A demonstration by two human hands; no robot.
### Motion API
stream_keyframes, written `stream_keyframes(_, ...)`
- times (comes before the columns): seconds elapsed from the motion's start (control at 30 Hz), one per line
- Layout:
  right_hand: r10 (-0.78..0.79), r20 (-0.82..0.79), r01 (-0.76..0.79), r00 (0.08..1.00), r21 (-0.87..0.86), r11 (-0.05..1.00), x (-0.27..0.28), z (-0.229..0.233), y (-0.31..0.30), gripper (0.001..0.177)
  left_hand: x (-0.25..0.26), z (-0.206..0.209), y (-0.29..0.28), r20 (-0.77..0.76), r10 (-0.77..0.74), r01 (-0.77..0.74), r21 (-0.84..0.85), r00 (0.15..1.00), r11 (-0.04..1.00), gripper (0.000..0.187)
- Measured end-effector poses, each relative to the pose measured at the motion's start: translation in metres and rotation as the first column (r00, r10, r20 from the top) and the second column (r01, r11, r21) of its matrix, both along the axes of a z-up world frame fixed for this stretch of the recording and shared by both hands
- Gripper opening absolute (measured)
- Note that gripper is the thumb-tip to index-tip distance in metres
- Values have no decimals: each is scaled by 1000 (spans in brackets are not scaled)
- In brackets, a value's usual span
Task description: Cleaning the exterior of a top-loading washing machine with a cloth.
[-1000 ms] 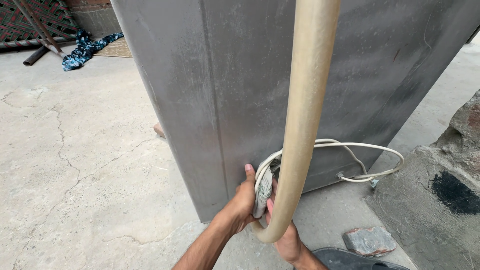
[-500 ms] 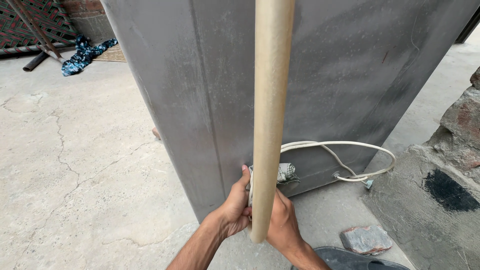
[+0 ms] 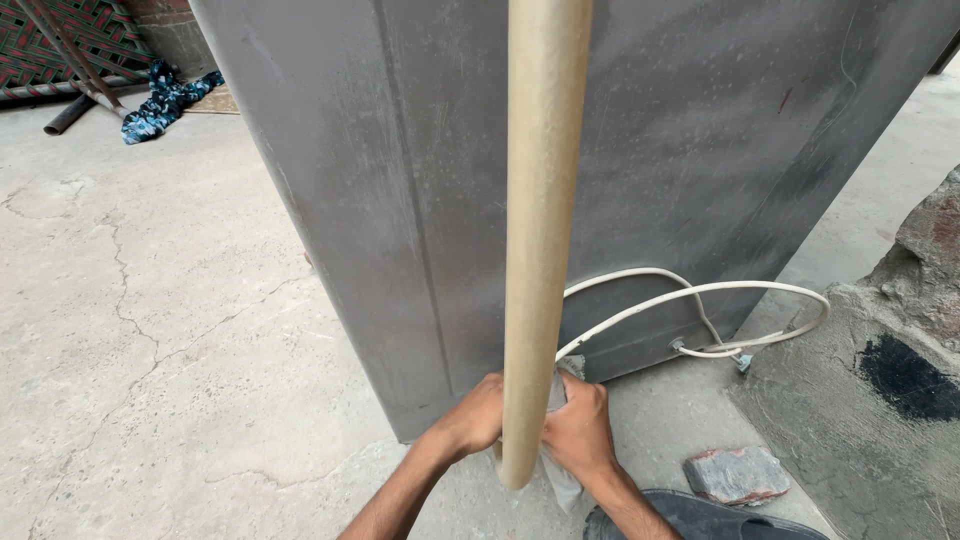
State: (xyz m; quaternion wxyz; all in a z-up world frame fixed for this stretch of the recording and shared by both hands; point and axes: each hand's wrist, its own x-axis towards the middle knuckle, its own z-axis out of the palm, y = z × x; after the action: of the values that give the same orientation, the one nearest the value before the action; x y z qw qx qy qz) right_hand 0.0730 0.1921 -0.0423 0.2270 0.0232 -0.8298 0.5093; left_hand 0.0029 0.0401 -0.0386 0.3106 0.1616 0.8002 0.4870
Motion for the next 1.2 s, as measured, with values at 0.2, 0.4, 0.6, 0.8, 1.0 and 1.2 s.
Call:
stream_keyframes(0.2, 159, 226, 91, 961, -802, 590, 3, -46, 11, 33, 9, 28, -4, -51, 39, -37, 38, 998, 999, 102)
stream_keyframes(0.4, -93, 221, 225, 971, -974, 39, 19, -88, 7, 41, 25, 17, -19, -186, 36, -38, -8, 982, 999, 91)
stream_keyframes(0.6, -208, 225, 213, 952, -974, -81, -9, -74, 20, 48, 42, -14, -27, -270, 556, -547, 117, 786, 829, 75)
stream_keyframes(0.8, 155, 223, 220, 962, -975, 36, -57, -94, 14, 73, 24, -69, -33, 286, 917, -946, 246, 279, 211, 87)
stream_keyframes(1.0, 368, 199, 241, 908, -968, -73, -50, -104, -3, 65, 7, -18, -52, 786, 597, -960, 19, -158, -278, 94)
stream_keyframes(1.2, 563, 129, 270, 816, -947, -175, -30, -113, -30, 59, -27, -67, -65, 871, 467, -959, 243, 151, -144, 96)
